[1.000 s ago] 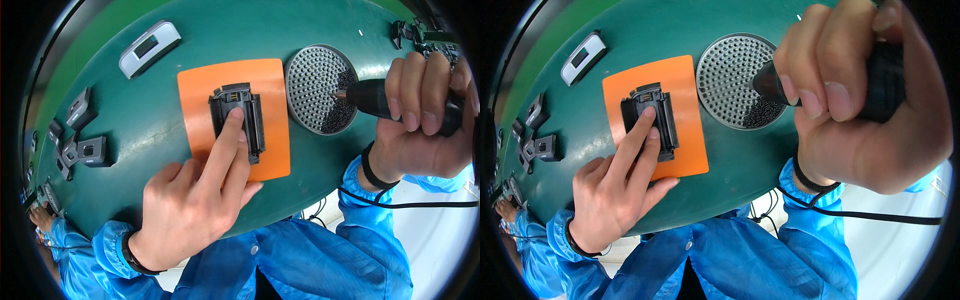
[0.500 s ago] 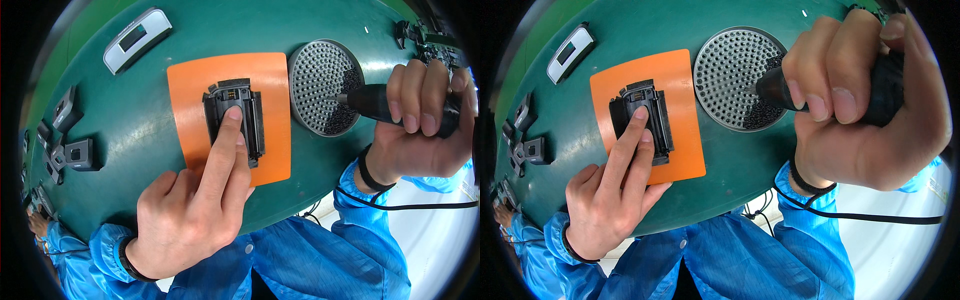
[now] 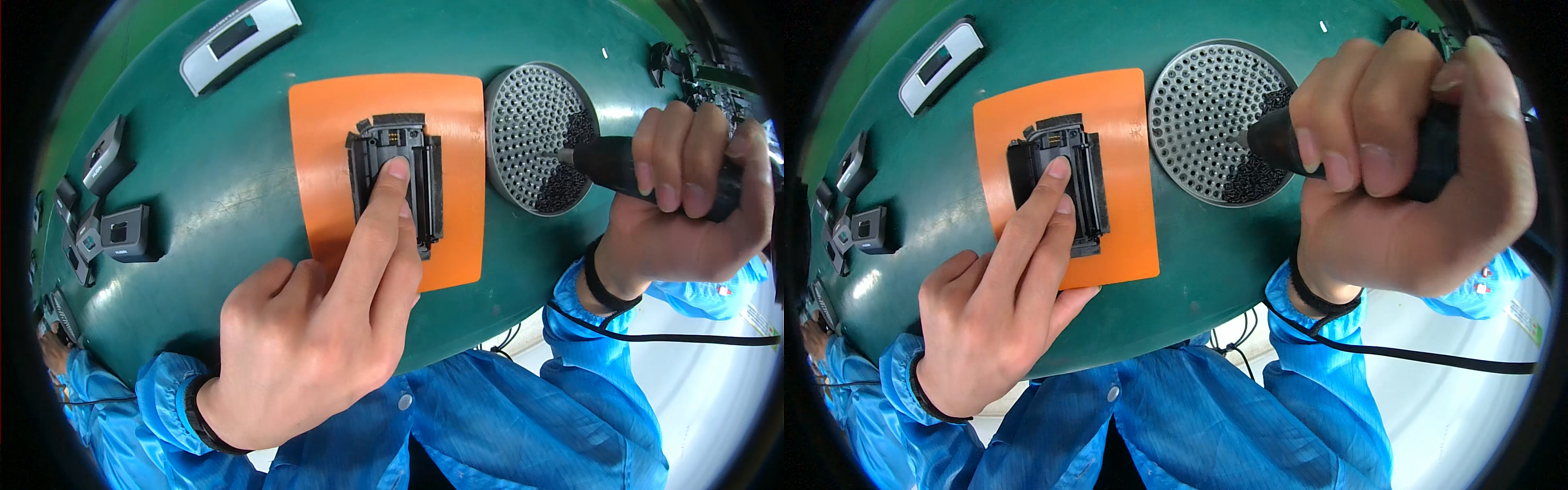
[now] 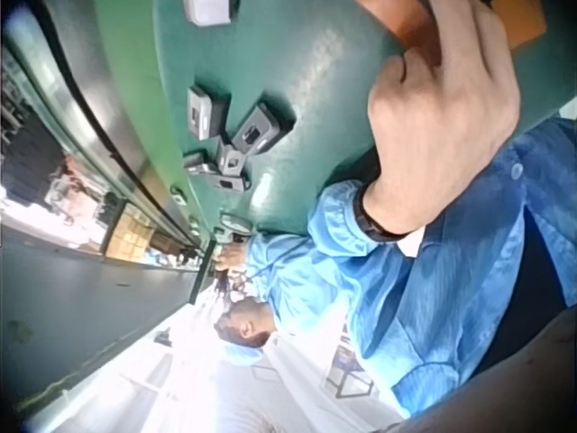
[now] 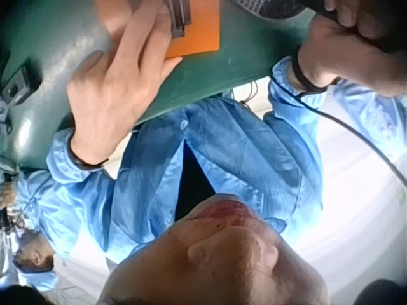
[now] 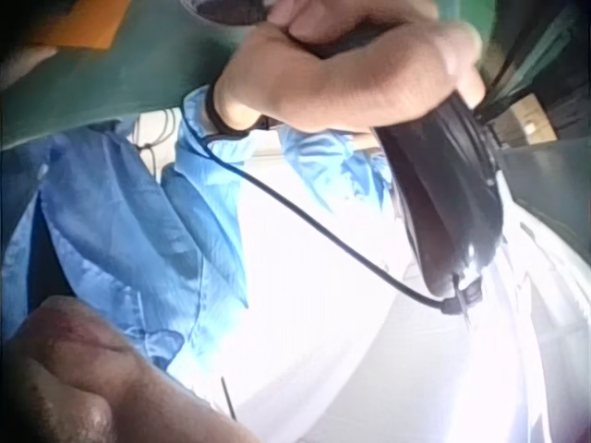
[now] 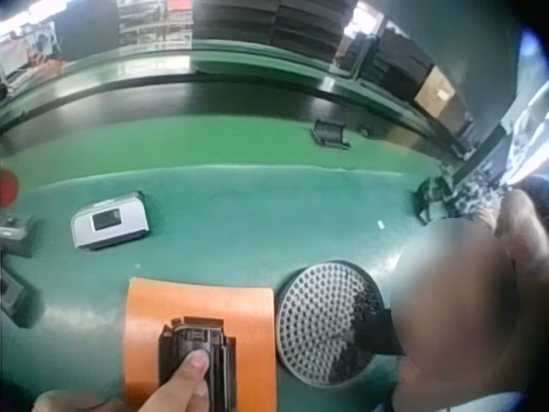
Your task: Assembling the internal and external components of a plastic electronics housing using an electric screwdriver.
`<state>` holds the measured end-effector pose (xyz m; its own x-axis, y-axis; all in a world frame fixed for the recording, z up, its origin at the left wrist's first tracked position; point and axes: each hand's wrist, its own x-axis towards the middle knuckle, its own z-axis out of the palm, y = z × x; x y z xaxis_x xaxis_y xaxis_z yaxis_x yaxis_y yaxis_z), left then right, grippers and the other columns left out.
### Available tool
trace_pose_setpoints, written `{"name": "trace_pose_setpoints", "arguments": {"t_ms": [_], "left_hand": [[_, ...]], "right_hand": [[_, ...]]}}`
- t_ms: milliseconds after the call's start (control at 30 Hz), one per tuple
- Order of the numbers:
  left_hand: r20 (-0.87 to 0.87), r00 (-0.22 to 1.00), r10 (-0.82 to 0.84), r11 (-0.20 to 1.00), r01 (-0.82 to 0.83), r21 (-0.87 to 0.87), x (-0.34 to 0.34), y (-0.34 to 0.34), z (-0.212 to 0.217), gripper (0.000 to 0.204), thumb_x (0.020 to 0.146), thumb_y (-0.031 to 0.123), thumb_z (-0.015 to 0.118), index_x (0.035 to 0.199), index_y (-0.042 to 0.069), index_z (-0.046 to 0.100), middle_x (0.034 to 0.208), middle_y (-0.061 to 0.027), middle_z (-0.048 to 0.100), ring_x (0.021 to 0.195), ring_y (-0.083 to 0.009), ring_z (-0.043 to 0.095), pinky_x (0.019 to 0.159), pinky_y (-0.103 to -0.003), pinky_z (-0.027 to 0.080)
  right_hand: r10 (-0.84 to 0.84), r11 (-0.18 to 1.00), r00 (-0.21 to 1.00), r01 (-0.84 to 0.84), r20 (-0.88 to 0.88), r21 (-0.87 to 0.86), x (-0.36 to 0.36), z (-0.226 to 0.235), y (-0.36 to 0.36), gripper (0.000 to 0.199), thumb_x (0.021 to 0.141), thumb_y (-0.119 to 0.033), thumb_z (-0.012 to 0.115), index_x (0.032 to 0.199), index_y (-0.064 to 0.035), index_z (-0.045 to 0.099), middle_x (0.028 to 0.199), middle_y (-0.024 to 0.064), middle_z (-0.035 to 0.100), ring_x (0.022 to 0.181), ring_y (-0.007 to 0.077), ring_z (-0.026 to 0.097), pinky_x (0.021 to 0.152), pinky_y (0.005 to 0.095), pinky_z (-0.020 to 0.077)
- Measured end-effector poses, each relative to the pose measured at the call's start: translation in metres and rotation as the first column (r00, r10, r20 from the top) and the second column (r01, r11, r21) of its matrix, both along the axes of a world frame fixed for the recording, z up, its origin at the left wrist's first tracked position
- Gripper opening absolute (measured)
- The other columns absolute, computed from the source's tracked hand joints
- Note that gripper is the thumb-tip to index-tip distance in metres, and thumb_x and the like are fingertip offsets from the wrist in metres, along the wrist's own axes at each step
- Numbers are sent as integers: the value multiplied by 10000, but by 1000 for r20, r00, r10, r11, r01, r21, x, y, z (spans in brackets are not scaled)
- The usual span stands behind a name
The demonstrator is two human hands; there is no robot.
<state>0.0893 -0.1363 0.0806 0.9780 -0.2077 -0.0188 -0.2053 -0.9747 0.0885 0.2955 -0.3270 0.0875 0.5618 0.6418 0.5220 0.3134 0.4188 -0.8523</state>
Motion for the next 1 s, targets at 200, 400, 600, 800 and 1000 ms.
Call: {"name": "trace_pose_setpoints", "arguments": {"t_ms": [200,400,600,800,1000], "left_hand": [[-22,1000,15,995,-17,-101,-10,3,-13,579,645,265,845,1131,-14,701,1432,-137,603,570,-105,587,513,-235,448],[-49,998,37,989,-44,-138,-2,11,-4,523,662,225,846,1120,27,690,1425,-72,606,534,-136,589,496,-269,455],[198,980,27,926,50,-373,11,33,-4,551,606,183,888,1099,70,669,1325,-20,632,707,-221,686,586,-346,531],[29,999,-25,921,35,-387,16,34,-2,517,608,148,898,1058,82,652,1283,-2,629,740,-252,686,588,-372,522],[-5,999,-38,931,33,-364,18,30,1,483,633,157,902,1039,80,651,1199,12,629,702,-214,668,556,-346,499]], "right_hand": [[-90,988,978,111,-189,104,-5,4,-5,284,1024,-271,462,989,-41,626,613,-26,420,514,100,419,502,285,373],[174,983,965,-158,-198,94,-3,37,3,287,1034,-289,453,916,-90,622,622,-44,453,545,74,438,549,254,383],[454,890,890,-455,-29,-23,-19,30,24,467,1091,-426,343,1110,-34,596,636,29,476,475,160,454,405,323,432],[491,871,870,-489,-43,47,-32,7,36,459,1088,-422,347,1092,-37,595,626,27,470,464,158,447,394,320,424],[505,863,862,-501,-51,65,-36,2,39,451,1086,-419,351,1074,-40,594,616,25,463,454,156,440,383,317,415]]}}
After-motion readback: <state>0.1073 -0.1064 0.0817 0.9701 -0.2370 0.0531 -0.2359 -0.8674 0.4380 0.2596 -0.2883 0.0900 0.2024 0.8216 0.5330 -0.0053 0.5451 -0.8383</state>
